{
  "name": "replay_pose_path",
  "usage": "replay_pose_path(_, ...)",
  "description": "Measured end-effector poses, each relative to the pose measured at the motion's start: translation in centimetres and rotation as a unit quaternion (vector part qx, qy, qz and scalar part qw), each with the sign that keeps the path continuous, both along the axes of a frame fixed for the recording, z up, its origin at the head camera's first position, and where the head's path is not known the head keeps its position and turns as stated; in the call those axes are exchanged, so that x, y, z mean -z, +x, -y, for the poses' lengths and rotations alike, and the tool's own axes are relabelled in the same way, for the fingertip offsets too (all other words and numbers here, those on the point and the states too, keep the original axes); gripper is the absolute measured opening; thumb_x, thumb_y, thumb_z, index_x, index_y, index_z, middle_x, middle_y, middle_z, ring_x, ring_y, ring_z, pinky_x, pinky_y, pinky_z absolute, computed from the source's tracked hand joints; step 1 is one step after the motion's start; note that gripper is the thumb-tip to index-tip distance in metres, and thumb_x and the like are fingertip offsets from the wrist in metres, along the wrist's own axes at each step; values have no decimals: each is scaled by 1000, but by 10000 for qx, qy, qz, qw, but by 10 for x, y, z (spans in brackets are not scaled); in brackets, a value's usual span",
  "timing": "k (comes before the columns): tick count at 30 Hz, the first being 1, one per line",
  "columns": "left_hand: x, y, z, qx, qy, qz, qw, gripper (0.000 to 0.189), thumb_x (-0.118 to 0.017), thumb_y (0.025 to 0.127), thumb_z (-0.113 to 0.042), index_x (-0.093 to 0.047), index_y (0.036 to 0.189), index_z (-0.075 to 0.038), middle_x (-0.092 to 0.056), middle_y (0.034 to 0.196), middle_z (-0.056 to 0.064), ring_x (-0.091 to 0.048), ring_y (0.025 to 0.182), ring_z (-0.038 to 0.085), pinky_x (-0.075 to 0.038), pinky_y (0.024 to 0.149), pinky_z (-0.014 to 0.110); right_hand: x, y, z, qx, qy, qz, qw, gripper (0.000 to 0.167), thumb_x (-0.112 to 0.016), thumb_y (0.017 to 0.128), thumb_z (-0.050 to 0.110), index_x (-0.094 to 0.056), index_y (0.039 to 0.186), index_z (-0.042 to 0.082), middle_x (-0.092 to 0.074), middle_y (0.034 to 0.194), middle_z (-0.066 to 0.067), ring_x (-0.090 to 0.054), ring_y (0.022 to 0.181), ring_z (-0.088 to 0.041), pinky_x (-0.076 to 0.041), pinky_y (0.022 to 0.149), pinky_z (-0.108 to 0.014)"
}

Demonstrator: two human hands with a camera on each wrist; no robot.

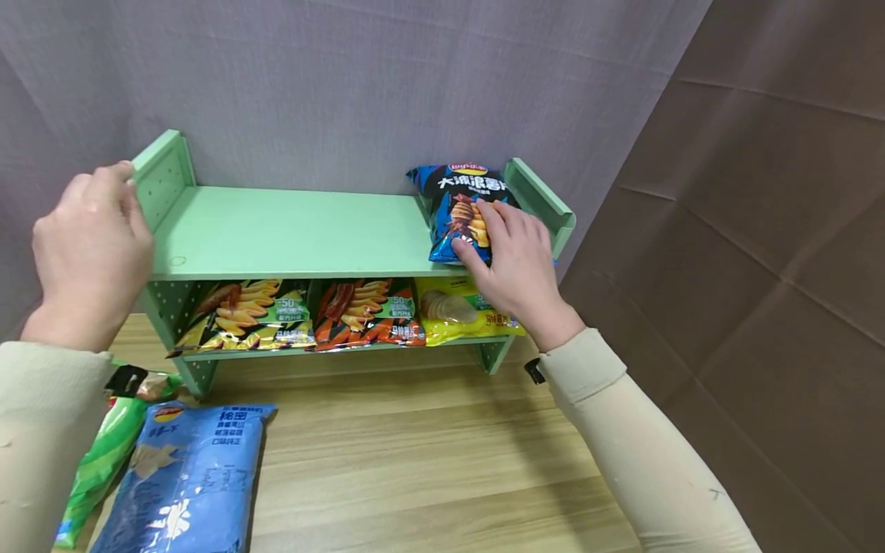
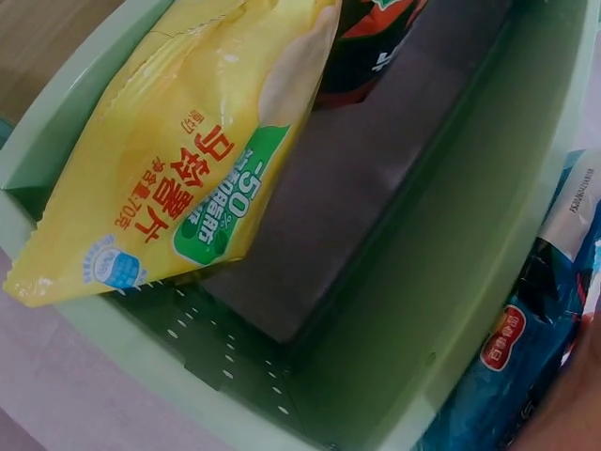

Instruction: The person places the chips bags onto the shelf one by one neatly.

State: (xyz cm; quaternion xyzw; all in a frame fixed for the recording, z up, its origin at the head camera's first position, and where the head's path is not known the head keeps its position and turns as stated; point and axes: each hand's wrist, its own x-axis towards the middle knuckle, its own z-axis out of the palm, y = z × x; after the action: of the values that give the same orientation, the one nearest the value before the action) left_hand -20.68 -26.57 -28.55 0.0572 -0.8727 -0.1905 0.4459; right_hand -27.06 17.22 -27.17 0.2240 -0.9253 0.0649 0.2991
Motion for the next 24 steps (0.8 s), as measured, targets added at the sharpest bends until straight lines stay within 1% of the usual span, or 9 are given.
replay_pose_path(4,0,1,1,13,-1,35,10000,41,-34,103,-21,-56,129,2,-59,105,34,-52,88,55,-32,59,67,1,-4,2,45,-27,82,10000,74,-37,94,64,-34,150,16,-38,147,-12,-33,134,-33,-16,112,-51)
replay_pose_path(10,0,1,2,7,-11,193,9998,43,-32,103,-21,-54,132,1,-59,109,34,-52,90,54,-33,59,66,1,-7,2,25,-57,136,9999,74,-38,94,64,-34,150,16,-36,148,-12,-31,135,-33,-15,112,-50)
replay_pose_path(12,-1,3,4,19,-14,283,9996,42,-32,104,-20,-53,132,2,-58,113,33,-52,92,54,-34,61,67,-1,-7,3,-62,-160,185,9997,72,-38,95,63,-37,148,14,-38,148,-12,-31,136,-32,-15,112,-50)
replay_pose_path(15,-3,6,7,93,-14,448,9990,42,-32,104,-19,-50,134,4,-57,117,34,-51,97,54,-35,65,68,-8,-6,1,-189,-464,185,9986,65,-41,97,57,-45,142,10,-44,144,-13,-34,134,-31,-19,112,-49)
replay_pose_path(17,-3,10,9,160,35,622,9979,44,-33,104,-20,-42,140,3,-53,121,36,-49,99,57,-33,67,70,-15,-6,-3,-257,-692,40,9973,58,-45,98,50,-53,134,6,-50,137,-14,-39,130,-32,-25,109,-49)
replay_pose_path(18,-3,12,10,164,93,713,9973,46,-33,104,-22,-36,143,2,-52,119,39,-48,96,60,-32,67,71,-19,-6,-5,-259,-794,-49,9965,54,-47,98,47,-56,130,5,-52,133,-14,-41,127,-32,-27,108,-49)
replay_pose_path(21,0,25,10,151,337,968,9946,59,-35,102,-29,-15,151,-2,-50,109,46,-46,82,67,-30,62,70,-33,-11,-13,-125,-1066,-322,9937,47,-51,97,42,-61,120,3,-56,127,-15,-45,119,-34,-32,102,-49)
replay_pose_path(23,4,36,8,98,452,1196,9917,69,-36,101,-35,-2,152,-4,-50,99,49,-45,70,68,-30,58,67,-41,-15,-19,82,-1301,-313,9910,47,-50,97,42,-61,120,3,-55,127,-15,-45,116,-34,-35,98,-49)
replay_pose_path(24,7,41,7,101,461,1332,9900,73,-37,100,-37,2,152,-3,-50,93,48,-45,65,66,-31,55,66,-45,-18,-22,206,-1455,-190,9890,49,-48,98,44,-60,122,3,-53,129,-15,-46,116,-33,-36,97,-48)
